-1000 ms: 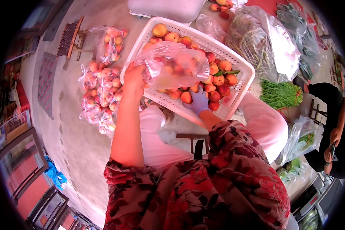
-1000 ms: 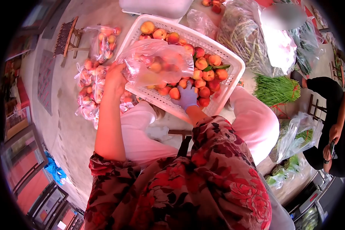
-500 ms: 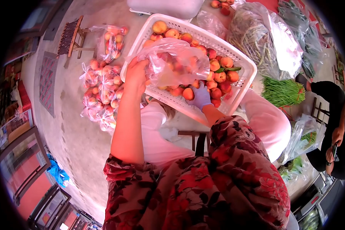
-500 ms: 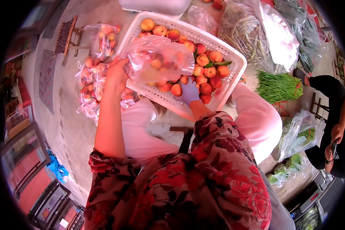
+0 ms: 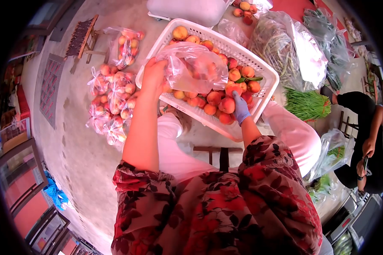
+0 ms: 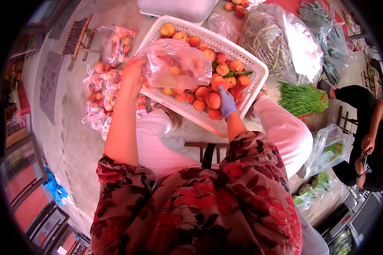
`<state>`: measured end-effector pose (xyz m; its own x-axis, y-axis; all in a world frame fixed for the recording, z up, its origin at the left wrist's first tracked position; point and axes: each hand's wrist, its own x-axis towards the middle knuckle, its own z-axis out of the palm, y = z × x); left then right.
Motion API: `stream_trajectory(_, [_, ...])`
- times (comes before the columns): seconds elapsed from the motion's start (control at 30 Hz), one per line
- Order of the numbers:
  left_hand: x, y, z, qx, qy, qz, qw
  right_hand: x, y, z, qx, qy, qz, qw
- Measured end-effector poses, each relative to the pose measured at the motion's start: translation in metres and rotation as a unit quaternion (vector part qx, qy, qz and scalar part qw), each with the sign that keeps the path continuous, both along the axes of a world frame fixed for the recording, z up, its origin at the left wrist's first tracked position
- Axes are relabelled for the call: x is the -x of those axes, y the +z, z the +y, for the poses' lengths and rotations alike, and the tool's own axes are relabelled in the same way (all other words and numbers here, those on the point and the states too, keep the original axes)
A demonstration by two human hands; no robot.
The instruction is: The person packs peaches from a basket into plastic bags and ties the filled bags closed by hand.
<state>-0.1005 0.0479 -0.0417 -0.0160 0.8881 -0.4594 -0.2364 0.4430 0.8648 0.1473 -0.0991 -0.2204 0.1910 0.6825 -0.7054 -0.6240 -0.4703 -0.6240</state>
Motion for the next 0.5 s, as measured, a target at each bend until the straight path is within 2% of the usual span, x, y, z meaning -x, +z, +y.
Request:
stream_trajectory(0.03, [-0.001,0.0,-0.001,-0.008,0.005,-0.016,1.0,-0.004,-0.014,0.0,-0.009,-0.028,0.123,0.992])
stream_trajectory(0.07, [-0.001,-0.001,-0.002,-0.005,0.005,-0.014,1.0,-0.01,-0.027,-0.008,-0.019,-0.033,0.168,0.985])
stream_trajectory(0.13, [-0.004,0.007,-0.004,0.002,0.006,-0.01,1.0,-0.013,-0.009,-0.017,-0.039,-0.043,0.256,0.965])
stream_trajectory(0.17, [-0.005,0.007,-0.005,0.011,0.01,-0.004,1.0,-0.016,-0.008,-0.019,-0.065,-0.011,0.294,0.953])
stream_trajectory(0.27, [-0.008,0.009,-0.008,0.037,0.013,0.007,0.999,-0.009,0.038,-0.01,-0.118,0.049,0.309,0.942])
stream_trajectory(0.37, [-0.011,0.008,-0.008,0.037,0.0,0.005,0.999,-0.018,0.046,-0.008,-0.169,0.085,0.356,0.915])
stream_trajectory(0.4, [-0.011,0.005,-0.007,0.026,-0.005,0.007,1.0,-0.016,0.057,-0.005,-0.232,0.119,0.36,0.896])
stream_trajectory(0.47, [-0.009,0.0,-0.004,0.012,-0.021,0.013,1.0,-0.007,0.088,0.009,-0.324,0.2,0.315,0.869])
stream_trajectory(0.5, [-0.008,-0.003,-0.003,0.01,-0.033,0.016,0.999,-0.002,0.106,0.018,-0.289,0.239,0.282,0.883])
